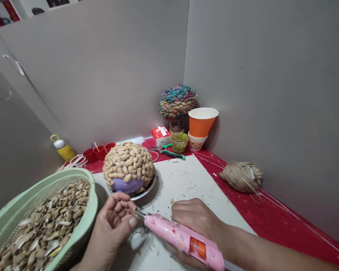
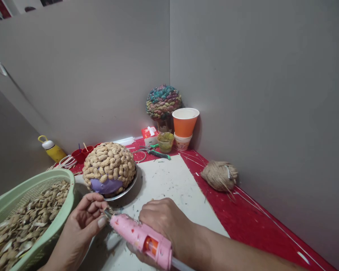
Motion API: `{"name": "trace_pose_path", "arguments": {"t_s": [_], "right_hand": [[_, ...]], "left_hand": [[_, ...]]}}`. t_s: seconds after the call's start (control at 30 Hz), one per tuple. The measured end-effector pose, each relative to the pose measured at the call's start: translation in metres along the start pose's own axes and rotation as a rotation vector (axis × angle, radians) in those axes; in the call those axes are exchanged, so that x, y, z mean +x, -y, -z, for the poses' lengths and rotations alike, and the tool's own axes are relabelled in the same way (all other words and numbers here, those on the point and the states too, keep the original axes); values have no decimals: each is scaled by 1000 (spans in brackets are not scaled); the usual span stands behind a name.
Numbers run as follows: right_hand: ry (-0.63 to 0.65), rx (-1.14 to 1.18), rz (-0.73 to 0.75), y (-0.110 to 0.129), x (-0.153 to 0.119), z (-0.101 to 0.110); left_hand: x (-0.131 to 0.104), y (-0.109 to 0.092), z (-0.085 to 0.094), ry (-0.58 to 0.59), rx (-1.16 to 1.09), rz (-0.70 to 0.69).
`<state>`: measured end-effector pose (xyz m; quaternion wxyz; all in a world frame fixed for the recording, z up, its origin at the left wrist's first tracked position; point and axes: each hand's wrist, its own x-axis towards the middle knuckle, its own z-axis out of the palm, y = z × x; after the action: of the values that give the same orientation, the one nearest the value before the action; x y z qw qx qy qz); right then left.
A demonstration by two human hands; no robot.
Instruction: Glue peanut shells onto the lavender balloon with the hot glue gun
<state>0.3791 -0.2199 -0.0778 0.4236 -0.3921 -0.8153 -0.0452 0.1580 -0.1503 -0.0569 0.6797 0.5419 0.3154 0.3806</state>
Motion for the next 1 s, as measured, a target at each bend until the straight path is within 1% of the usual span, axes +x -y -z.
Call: {"name": "trace_pose_path", "arguments": {"t_s": [0.13,0.37,0.8,1.0], "right_hand": [[16,1,18,-1,-1,0],[44,12,8,-4,-3,-1],[37,-46,10,-2,-3,-2],[39,-34,10,-3,-4,-1]], "left_hand": [[0,-1,1,12,-3,1],[-1,-1,0,-59,-8,-18],[1,1,4,-70,-13,-63],[2,3,4,-81,-4,-65]]}}
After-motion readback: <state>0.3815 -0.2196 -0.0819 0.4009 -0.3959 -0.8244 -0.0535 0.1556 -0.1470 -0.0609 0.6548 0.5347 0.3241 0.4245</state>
